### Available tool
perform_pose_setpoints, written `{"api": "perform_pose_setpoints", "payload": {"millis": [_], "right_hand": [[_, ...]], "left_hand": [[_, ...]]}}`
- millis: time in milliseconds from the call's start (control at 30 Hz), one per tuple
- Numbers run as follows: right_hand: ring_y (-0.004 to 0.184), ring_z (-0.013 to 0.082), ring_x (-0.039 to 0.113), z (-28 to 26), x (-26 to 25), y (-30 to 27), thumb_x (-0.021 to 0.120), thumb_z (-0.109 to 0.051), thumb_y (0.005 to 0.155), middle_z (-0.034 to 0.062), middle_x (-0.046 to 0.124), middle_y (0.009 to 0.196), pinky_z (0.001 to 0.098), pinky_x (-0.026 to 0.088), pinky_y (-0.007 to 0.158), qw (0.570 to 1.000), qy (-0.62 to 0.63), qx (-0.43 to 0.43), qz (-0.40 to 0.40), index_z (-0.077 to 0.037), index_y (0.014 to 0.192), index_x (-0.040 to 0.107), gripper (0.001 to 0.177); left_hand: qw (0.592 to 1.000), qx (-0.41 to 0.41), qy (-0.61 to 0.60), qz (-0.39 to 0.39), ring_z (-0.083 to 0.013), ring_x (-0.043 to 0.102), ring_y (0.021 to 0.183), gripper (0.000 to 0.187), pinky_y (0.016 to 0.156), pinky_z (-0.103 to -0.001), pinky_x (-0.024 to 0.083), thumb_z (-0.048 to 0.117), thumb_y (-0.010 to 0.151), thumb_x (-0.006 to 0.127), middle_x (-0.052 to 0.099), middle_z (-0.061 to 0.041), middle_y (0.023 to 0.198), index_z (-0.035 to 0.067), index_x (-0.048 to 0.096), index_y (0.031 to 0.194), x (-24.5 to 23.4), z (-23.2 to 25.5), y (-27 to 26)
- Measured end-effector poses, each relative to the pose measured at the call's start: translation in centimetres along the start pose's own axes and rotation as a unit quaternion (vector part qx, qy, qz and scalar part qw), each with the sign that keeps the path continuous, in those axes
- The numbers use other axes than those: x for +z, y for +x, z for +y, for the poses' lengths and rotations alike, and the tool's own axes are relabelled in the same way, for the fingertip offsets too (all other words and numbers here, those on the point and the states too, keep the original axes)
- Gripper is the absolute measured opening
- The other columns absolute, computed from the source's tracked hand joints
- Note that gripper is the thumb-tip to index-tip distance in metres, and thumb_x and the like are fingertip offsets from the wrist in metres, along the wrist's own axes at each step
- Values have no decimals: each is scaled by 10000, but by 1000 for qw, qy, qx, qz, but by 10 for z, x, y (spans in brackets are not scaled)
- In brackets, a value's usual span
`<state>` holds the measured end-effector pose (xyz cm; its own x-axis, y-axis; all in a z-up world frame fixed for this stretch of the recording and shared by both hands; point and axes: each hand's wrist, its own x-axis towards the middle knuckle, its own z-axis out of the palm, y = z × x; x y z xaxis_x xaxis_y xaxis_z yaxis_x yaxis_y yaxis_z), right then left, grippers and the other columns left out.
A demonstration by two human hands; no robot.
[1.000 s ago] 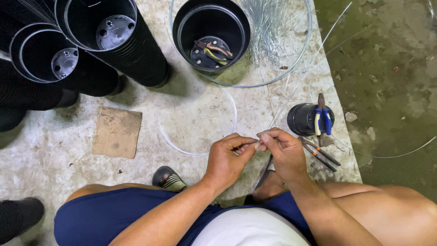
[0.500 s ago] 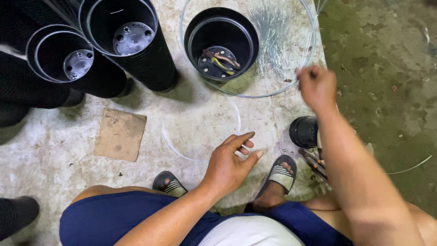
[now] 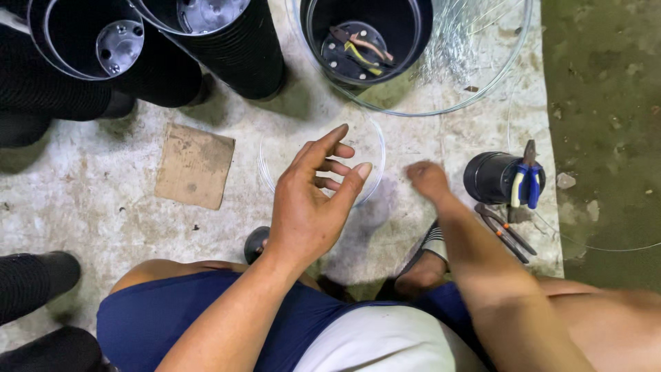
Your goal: The person sits on the floor and repeatedly twists two thin metal wires together by hand, then uses pliers to crimp the twisted section. The person repeats this process multiple times with different wire segments.
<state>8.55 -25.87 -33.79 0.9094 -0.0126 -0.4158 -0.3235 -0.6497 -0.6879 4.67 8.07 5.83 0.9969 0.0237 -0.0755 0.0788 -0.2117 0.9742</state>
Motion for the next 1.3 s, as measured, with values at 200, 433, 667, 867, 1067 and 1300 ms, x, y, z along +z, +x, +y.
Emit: {"api": "perform_pose_setpoints", "payload": {"millis": [200, 433, 667, 867, 1067, 1300], "right_hand": [[694, 225, 721, -27, 89, -42, 713, -269, 928, 141, 767, 848, 375, 587, 666, 987, 59, 121, -85, -20, 911, 771, 256], [674, 277, 695, -49, 104, -25, 782, -228, 715, 102, 752, 739, 414, 548, 579, 891, -381, -231, -85, -85, 834, 782, 185], [623, 173, 676, -61, 89, -53, 721, -244, 934, 103, 731, 752, 336, 559, 578, 960, 144, 240, -30, 30, 897, 746, 278], [592, 151, 666, -63, 76, -59, 652, -234, 965, 91, 727, 728, 298, 550, 583, 978, 129, 164, -1, -10, 908, 755, 253], [576, 136, 593, -65, 67, -63, 742, -168, 932, 66, 671, 711, 290, 497, 545, 958, 239, 157, 16, 2, 847, 689, 197], [633, 171, 642, -69, 50, -62, 642, -88, 948, 103, 689, 815, 305, 529, 561, 904, 370, 203, 65, 11, 1056, 610, 150]], "left_hand": [[1000, -24, -16, -14, -111, 687, 886, 506, 732, -251, 576, 160, 922, 741, 698, -76, 1122, 32, 606, 1392, -7, 6, 1], [1000, -17, 5, -22, -116, 680, 874, 483, 758, -258, 571, 175, 928, 737, 709, -75, 1101, 28, 633, 1376, -13, 6, -1], [999, -20, 8, -32, -110, 679, 847, 445, 742, -251, 569, 181, 921, 744, 718, -66, 1066, 26, 665, 1330, -17, 2, -2], [999, -12, 24, -43, -107, 671, 805, 403, 690, -246, 563, 182, 909, 753, 722, -59, 1039, 45, 699, 1283, -14, -1, -4], [998, -10, 41, -52, -113, 671, 772, 386, 651, -246, 554, 201, 906, 751, 725, -54, 1033, 40, 709, 1254, -10, -5, -11], [992, -33, 84, -90, -130, 684, 738, 409, 675, -283, 560, 280, 883, 753, 751, -62, 972, 26, 722, 1202, 4, -34, -19]]}}
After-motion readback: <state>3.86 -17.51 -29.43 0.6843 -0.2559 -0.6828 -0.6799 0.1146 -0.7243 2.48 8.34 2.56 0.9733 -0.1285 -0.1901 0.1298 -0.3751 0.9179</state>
